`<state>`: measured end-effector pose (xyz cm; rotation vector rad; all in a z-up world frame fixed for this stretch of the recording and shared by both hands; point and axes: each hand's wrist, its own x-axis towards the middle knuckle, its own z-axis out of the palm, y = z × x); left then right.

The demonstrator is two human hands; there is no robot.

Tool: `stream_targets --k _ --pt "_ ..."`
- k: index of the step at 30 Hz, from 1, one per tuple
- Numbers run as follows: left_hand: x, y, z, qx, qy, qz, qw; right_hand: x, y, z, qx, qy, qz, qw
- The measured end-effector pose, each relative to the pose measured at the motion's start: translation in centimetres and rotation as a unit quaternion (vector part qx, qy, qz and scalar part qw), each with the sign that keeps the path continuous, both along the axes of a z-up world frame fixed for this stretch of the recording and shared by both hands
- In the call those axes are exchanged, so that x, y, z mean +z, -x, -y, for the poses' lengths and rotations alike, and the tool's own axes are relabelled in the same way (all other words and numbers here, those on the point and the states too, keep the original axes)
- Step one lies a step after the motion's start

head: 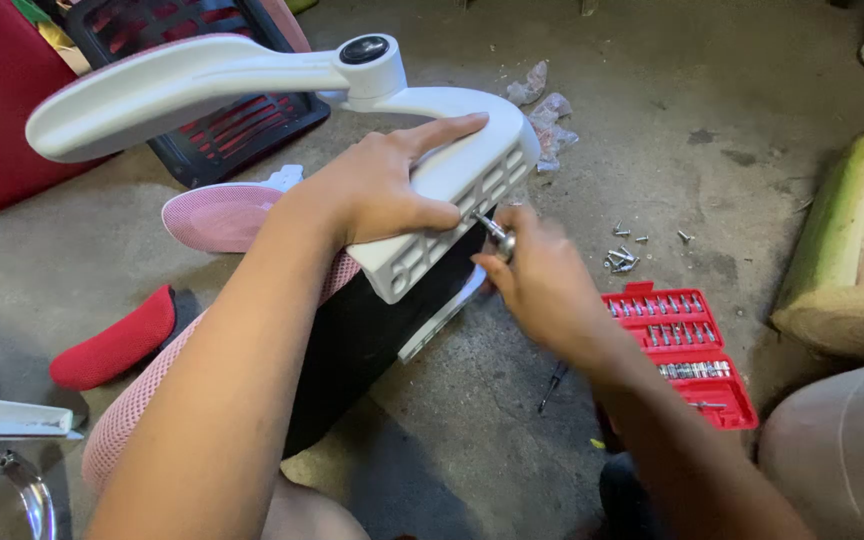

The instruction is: Assemble the base and seat components of an office chair using a socket wrench and screwdriver.

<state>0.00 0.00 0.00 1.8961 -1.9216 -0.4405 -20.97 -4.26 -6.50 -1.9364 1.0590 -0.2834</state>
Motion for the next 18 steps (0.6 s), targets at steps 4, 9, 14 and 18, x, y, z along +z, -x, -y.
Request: stream_targets --k 4,9,14,18 --pt "0.6 0.4 -0.2 0.013 -0.009 -0.007 1.0 -4.2 -0.1 0.7 0.005 0.26 0.103 0.96" --pt "0.4 0.5 -0.3 0.003 0.001 -0.017 1.0 -5.3 -0.2 2.9 0.059 -0.248 0.308 0.916" --pt "0.1 0.1 -0.3 -0.005 0.011 -0.008 1.0 -5.1 -0.3 2.0 0.043 -0.228 0.324 0.917" --pt "0.2 0.4 -0.2 -0.009 -0.003 -0.007 1.0 -4.4 -0.2 1.7 0.021 -0.14 0.286 0.948"
